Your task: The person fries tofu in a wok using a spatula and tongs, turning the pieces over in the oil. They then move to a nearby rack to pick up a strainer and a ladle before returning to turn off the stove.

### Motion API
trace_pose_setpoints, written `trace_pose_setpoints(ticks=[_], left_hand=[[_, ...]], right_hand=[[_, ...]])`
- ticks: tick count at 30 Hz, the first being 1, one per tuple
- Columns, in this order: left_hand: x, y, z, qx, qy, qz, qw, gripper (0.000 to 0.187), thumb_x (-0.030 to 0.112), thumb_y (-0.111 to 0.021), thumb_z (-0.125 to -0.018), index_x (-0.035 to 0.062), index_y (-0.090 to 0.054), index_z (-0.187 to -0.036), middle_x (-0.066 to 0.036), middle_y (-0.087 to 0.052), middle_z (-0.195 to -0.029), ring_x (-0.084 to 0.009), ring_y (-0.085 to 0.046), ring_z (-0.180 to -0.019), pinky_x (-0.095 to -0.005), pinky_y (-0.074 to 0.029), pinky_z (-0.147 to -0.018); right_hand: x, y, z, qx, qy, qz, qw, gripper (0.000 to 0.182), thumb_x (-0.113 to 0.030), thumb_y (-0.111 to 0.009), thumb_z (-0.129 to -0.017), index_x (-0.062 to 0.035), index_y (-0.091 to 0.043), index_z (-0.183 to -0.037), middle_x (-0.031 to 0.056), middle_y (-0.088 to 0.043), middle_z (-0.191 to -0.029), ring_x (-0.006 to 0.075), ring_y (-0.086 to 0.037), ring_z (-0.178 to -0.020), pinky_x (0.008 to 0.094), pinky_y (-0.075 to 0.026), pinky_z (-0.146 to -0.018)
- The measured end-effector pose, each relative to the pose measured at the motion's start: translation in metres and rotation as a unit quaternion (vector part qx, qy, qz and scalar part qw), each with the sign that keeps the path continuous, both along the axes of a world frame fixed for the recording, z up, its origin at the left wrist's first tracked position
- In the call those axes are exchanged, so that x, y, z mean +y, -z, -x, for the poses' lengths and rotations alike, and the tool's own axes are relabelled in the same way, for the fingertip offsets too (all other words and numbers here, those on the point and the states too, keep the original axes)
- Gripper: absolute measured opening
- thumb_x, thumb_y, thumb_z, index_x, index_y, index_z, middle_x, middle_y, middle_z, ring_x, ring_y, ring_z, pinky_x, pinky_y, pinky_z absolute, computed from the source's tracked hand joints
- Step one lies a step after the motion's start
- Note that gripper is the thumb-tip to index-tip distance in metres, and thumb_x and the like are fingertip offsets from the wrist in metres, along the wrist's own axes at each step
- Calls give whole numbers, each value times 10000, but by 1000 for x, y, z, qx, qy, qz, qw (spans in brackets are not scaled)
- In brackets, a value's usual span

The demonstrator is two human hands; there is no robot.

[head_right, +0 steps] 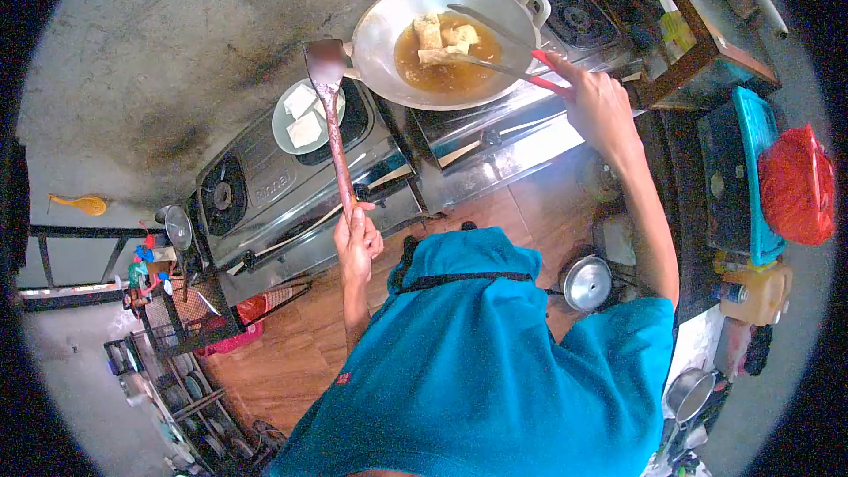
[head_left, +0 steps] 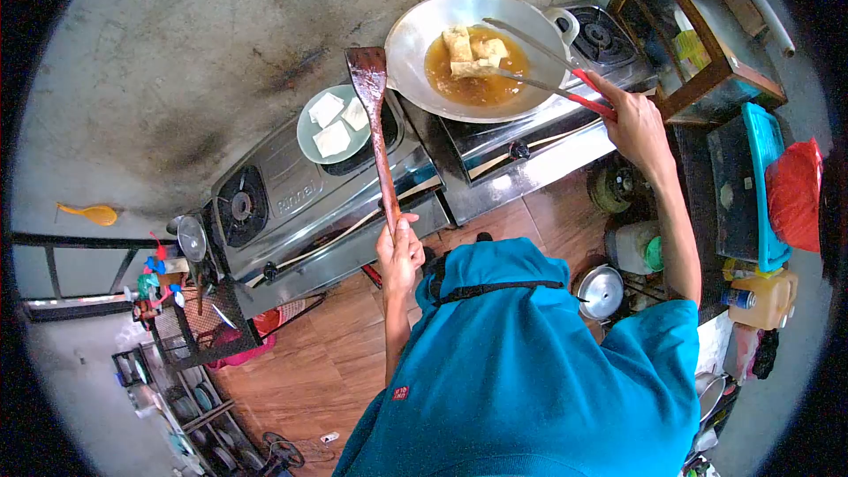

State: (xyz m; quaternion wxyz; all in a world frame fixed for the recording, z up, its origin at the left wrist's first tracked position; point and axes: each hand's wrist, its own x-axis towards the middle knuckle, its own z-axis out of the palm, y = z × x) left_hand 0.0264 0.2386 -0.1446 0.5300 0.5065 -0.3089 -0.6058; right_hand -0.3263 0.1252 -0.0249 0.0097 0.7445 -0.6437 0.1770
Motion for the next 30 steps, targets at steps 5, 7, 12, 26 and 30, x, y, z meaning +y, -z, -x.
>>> trace_pose_setpoints(ticks=[5,7,12,26,30], left_hand=[[1,2,0,-2,8,4,1000,262,286,-436,-988,43,-526,-1026,63,-284,-585,-27,-253,-449,-198,-206,-380],[3,2,0,-1,12,9,1000,267,291,-433,-989,43,-524,-1032,62,-285,-586,-27,-252,-448,-197,-206,-381],[6,0,2,-2,4,10,1000,262,289,-435,-989,46,-523,-1030,62,-288,-585,-26,-252,-445,-196,-208,-381],[11,5,2,-1,-7,6,1000,255,272,-429,-992,38,-524,-1029,59,-304,-586,-26,-269,-437,-198,-215,-375],[11,3,2,-6,-8,3,1000,263,274,-423,-993,34,-524,-1032,57,-304,-585,-27,-265,-429,-201,-212,-371]], right_hand=[[-17,12,-6,5,30,-41,999,632,33,-499,-679,-193,-547,-1268,228,-646,-825,389,-638,-742,494,-505,-681],[-26,16,-4,-3,8,5,1000,621,31,-497,-684,-195,-554,-1259,228,-643,-804,393,-635,-732,493,-505,-663],[-46,17,-3,7,3,-1,1000,598,22,-509,-699,-199,-559,-1252,227,-644,-819,393,-631,-741,481,-512,-664],[-53,0,11,43,-60,-31,997,650,50,-571,-674,-164,-526,-1286,227,-639,-827,382,-622,-775,462,-493,-712],[-55,3,15,51,-71,-52,995,640,50,-572,-671,-154,-534,-1277,232,-637,-839,378,-623,-786,455,-492,-720]])
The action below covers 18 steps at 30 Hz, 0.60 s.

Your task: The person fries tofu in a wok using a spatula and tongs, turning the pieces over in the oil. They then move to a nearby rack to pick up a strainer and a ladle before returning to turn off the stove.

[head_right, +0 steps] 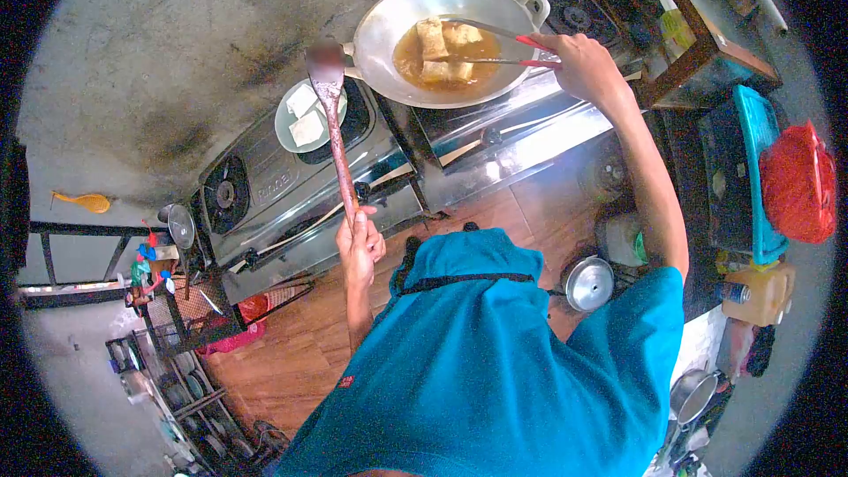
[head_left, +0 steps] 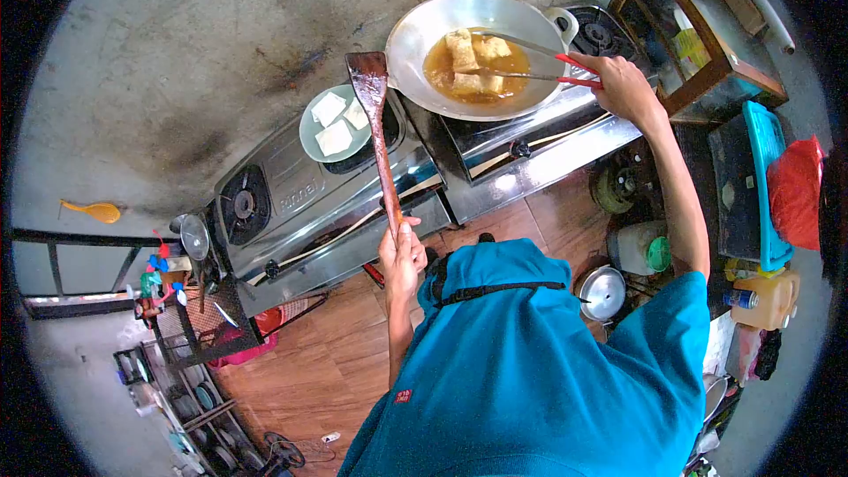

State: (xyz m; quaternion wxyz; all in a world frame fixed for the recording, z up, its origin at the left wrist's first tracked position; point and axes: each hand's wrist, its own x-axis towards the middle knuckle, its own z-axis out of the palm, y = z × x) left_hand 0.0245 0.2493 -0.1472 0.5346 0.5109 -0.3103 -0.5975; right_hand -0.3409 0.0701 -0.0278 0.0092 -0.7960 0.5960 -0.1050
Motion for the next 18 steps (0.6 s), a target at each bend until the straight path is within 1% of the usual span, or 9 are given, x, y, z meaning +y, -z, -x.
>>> trace_pose_setpoints(ticks=[2,6,9,11,13,16,18], left_hand=[[1,0,1,0,-1,5,1000,264,275,-422,-993,34,-525,-1031,56,-304,-584,-27,-263,-427,-201,-209,-370],[4,4,-2,0,-9,5,1000,263,274,-425,-992,35,-528,-1028,55,-301,-577,-27,-260,-425,-202,-203,-367],[5,4,-3,-5,-11,5,1000,264,276,-426,-992,36,-529,-1028,55,-297,-568,-29,-257,-422,-204,-202,-366],[5,4,-3,-7,-10,7,1000,265,277,-426,-992,36,-528,-1029,56,-295,-563,-30,-256,-419,-205,-203,-367],[5,2,-3,-2,-15,-3,1000,268,281,-425,-992,37,-526,-1031,56,-294,-560,-32,-257,-419,-206,-204,-369],[3,1,-2,2,-9,2,1000,267,283,-424,-992,39,-524,-1032,54,-299,-567,-32,-261,-424,-204,-205,-372],[2,1,-1,3,-11,3,1000,266,283,-424,-992,39,-525,-1031,54,-301,-571,-31,-263,-427,-204,-205,-372]], right_hand=[[3,-4,1,-26,-30,-14,999,630,54,-568,-670,-157,-548,-1264,231,-637,-846,379,-621,-795,447,-491,-728],[1,-4,9,-44,-42,-19,998,634,63,-555,-659,-146,-553,-1257,229,-635,-855,381,-617,-801,445,-487,-728],[0,-11,11,-32,-25,-9,999,646,58,-551,-640,-121,-544,-1260,236,-628,-870,381,-614,-806,450,-482,-726],[-3,-9,12,-30,-10,-1,1000,636,45,-560,-654,-138,-543,-1262,233,-630,-875,383,-613,-804,454,-484,-731],[-4,-8,11,-3,10,6,1000,623,41,-557,-670,-151,-543,-1262,231,-634,-882,390,-612,-806,462,-487,-734],[-18,14,17,0,0,39,999,613,41,-552,-685,-162,-543,-1263,231,-635,-881,398,-612,-802,466,-491,-738],[-21,19,12,-6,9,25,1000,610,39,-554,-690,-168,-543,-1263,230,-635,-881,399,-613,-800,468,-490,-734]])
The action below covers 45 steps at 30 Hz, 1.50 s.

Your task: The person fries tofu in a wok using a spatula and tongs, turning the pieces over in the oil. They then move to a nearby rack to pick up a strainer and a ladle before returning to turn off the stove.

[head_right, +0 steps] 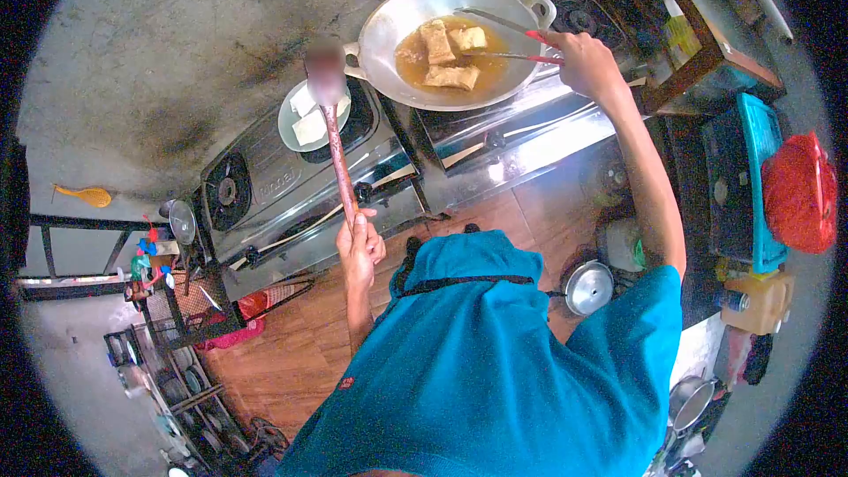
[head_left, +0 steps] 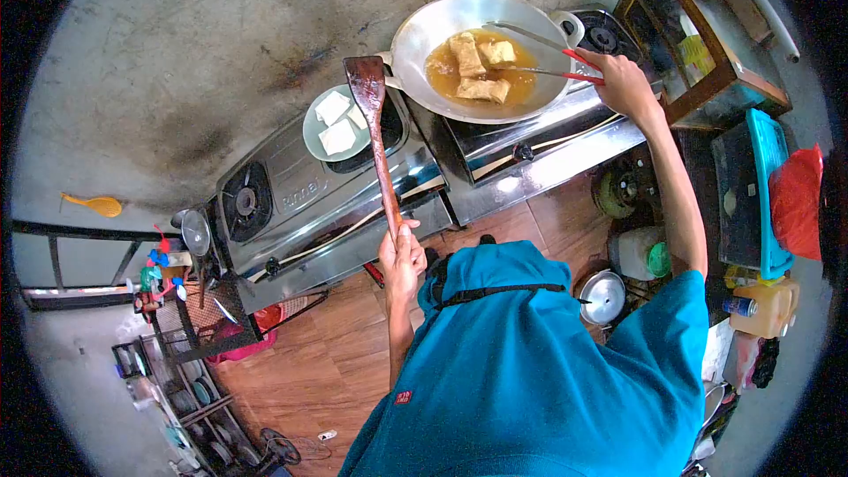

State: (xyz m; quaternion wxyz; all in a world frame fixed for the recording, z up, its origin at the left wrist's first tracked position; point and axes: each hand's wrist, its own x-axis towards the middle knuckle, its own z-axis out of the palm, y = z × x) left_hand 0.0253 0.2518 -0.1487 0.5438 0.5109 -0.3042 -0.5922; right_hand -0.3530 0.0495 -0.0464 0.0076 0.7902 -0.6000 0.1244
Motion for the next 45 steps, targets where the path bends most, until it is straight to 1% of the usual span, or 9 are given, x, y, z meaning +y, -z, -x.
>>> trace_pose_setpoints(ticks=[3,8,15,18,25,33,38,40,45], left_hand=[[0,1,0,-1,0,0,1000,264,282,-428,-991,40,-526,-1030,54,-302,-577,-30,-265,-431,-202,-207,-373],[-1,0,0,1,-5,-6,1000,258,280,-442,-986,41,-529,-1029,54,-302,-581,-29,-267,-435,-199,-215,-373],[-4,-1,-1,-3,1,-3,1000,254,282,-448,-984,46,-534,-1025,56,-303,-586,-24,-270,-441,-196,-215,-373],[-6,-3,-1,-10,3,-3,1000,254,280,-445,-986,46,-534,-1029,60,-301,-587,-21,-269,-446,-193,-212,-376],[-7,-1,-3,-4,3,-6,1000,258,283,-439,-988,47,-532,-1031,63,-298,-587,-21,-263,-447,-193,-208,-378],[-3,4,-4,12,-12,0,1000,248,264,-422,-993,44,-531,-1025,62,-298,-584,-23,-258,-439,-194,-203,-369],[2,5,-7,14,-30,-14,999,244,259,-418,-995,44,-530,-1027,60,-290,-580,-24,-256,-432,-195,-203,-366],[2,9,-9,-9,-30,-1,1000,264,281,-404,-996,43,-508,-1046,54,-264,-548,-40,-224,-375,-222,-197,-341],[3,4,-14,-4,-33,0,999,259,274,-412,-995,45,-519,-1049,55,-277,-567,-33,-247,-400,-212,-201,-355]], right_hand=[[3,-3,-13,-21,12,-34,999,617,40,-552,-695,-182,-537,-1271,229,-633,-876,393,-616,-791,472,-486,-728],[5,-5,-14,-46,-28,-46,997,663,45,-554,-684,-197,-511,-1299,228,-631,-835,386,-615,-778,465,-489,-720],[2,9,-10,-1,-11,-21,1000,662,32,-568,-678,-193,-513,-1298,226,-631,-794,389,-616,-750,469,-495,-695],[1,16,-13,-23,5,-29,999,644,37,-574,-676,-192,-535,-1277,227,-632,-796,391,-618,-741,474,-497,-692],[-7,43,-11,-94,-32,6,995,588,47,-568,-687,-151,-568,-1241,230,-637,-826,390,-626,-744,464,-501,-684],[-10,23,-22,-107,-24,2,994,563,43,-545,-717,-151,-563,-1245,236,-628,-816,388,-626,-745,454,-503,-671],[-25,20,-23,-108,-17,15,994,548,3,-581,-740,-162,-546,-1262,223,-631,-810,390,-622,-747,455,-494,-661],[-26,14,-26,-107,-14,14,994,550,-6,-591,-743,-168,-542,-1266,223,-631,-804,390,-622,-750,457,-493,-666],[-29,9,-21,-79,10,22,997,576,-18,-598,-747,-195,-518,-1289,222,-629,-785,389,-623,-767,467,-487,-680]])
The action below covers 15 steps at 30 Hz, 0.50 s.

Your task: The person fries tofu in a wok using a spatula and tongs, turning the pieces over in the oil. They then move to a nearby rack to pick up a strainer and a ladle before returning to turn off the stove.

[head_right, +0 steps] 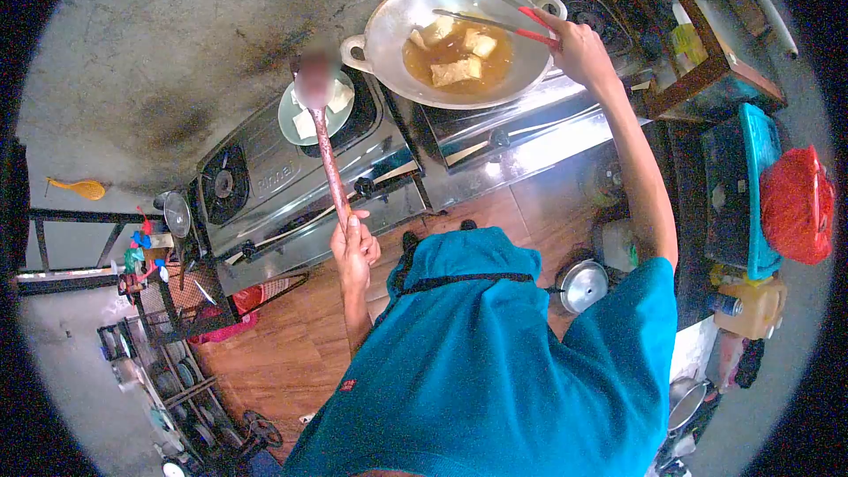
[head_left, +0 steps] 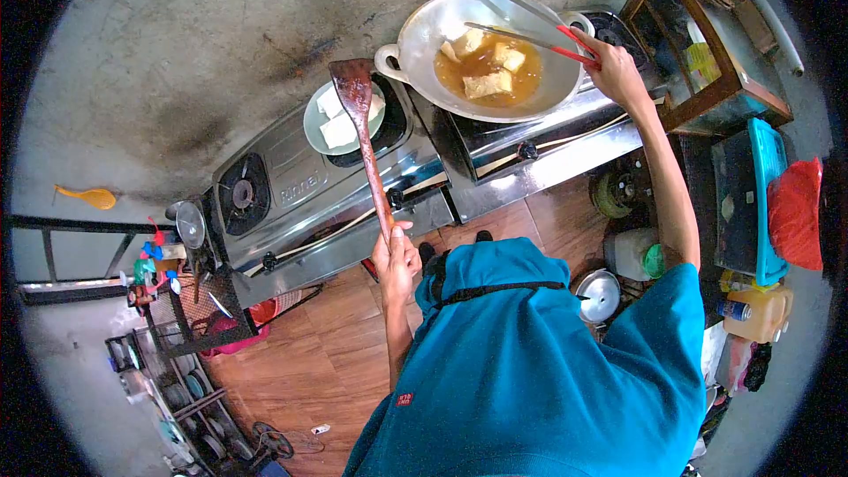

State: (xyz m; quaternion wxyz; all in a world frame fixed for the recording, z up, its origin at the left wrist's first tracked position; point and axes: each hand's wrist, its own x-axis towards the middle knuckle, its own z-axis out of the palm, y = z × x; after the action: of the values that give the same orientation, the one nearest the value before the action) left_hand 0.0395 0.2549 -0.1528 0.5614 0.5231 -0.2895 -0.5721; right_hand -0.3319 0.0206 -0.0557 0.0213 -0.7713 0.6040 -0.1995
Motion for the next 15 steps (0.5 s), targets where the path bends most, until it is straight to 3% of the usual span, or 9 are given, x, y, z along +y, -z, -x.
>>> trace_pose_setpoints(ticks=[2,6,9,15], left_hand=[[0,-1,3,11,2,0,1000,251,263,-419,-994,45,-531,-1047,56,-289,-588,-26,-266,-425,-202,-203,-369],[-7,0,2,-3,16,2,1000,272,298,-405,-996,48,-501,-1045,55,-256,-541,-35,-229,-371,-220,-194,-339],[-11,-2,3,-11,27,3,1000,269,292,-402,-997,43,-491,-1049,55,-248,-538,-38,-224,-368,-223,-192,-336],[-13,-3,4,-11,28,12,999,253,274,-392,-1000,47,-493,-1051,54,-243,-535,-42,-217,-360,-227,-191,-334]], right_hand=[[0,2,4,-23,-21,32,999,642,34,-572,-708,-148,-490,-1318,261,-602,-761,402,-615,-705,451,-481,-654],[-13,16,4,3,-37,49,998,637,21,-569,-691,-163,-513,-1297,258,-608,-767,394,-617,-704,446,-496,-663],[-8,7,-14,15,-28,30,999,583,-14,-579,-719,-209,-540,-1267,207,-645,-888,385,-629,-798,455,-521,-725],[-6,3,-13,30,-17,-3,999,529,-60,-590,-763,-214,-542,-1266,209,-648,-861,382,-632,-800,473,-514,-727]])
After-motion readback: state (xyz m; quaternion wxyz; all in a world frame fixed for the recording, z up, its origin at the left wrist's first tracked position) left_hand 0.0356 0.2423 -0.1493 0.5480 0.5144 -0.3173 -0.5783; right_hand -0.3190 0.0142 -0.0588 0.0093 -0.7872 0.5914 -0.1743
